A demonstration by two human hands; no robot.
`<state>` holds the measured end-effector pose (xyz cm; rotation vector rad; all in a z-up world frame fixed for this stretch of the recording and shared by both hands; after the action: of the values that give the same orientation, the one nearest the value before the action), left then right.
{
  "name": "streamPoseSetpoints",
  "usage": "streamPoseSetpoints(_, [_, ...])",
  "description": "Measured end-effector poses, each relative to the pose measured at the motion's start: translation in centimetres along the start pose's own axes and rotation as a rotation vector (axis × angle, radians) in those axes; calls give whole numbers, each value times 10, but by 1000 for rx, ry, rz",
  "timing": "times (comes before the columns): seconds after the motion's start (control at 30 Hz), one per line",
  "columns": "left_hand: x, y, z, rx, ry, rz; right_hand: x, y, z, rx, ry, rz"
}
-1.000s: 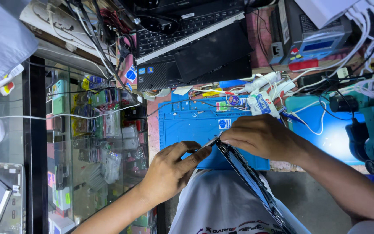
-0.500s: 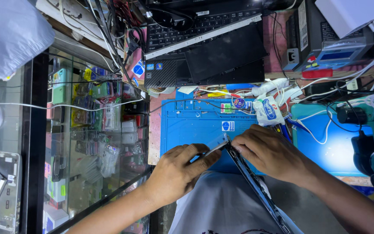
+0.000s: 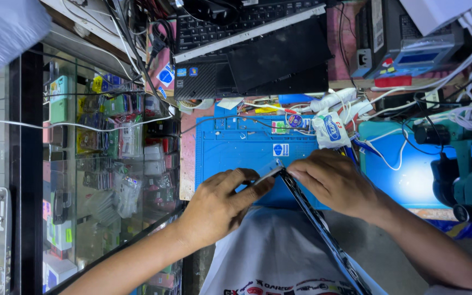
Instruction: The person disassembles the top half of a laptop, prying the bezel away from the screen by hand and using a thin tool to separate the internal components and wires.
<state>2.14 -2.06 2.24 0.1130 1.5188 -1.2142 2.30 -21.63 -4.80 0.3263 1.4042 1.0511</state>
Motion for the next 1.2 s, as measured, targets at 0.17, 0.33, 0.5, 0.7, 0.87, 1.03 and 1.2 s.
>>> streamPoseSetpoints(0.17, [-2,-1,0,-6,10,36,2,4,3,-103,-41,72])
streamPoseSetpoints(0.33, [-1,-3,1,-28,6,82,0,7,-1,-136,-113,41])
streamPoseSetpoints(0.5, [-1,-4,0,-44,5,81,4,4,-9,-118,-150,71])
streamPoseSetpoints(0.7, [-2,-5,-1,-54,-9,78,11,-3,-12,-56,-157,110])
streamPoseSetpoints(0.87, [-2,-6,-1,-35,-9,87,11,-7,-10,26,-86,184])
streamPoseSetpoints(1.03, [1,-2,4,-123,23,90,10,-10,-9,32,-54,200])
streamPoseSetpoints(1.2, [2,10,7,-327,94,-4,2,-12,-28,370,46,214])
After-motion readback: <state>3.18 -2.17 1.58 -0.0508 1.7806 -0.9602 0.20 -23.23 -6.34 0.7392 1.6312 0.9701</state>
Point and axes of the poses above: each hand's wrist, its own z-axis towards the middle knuckle, its own x-axis out of the palm, y = z × x, the point moved 7 cm from there along z, towards the middle knuckle
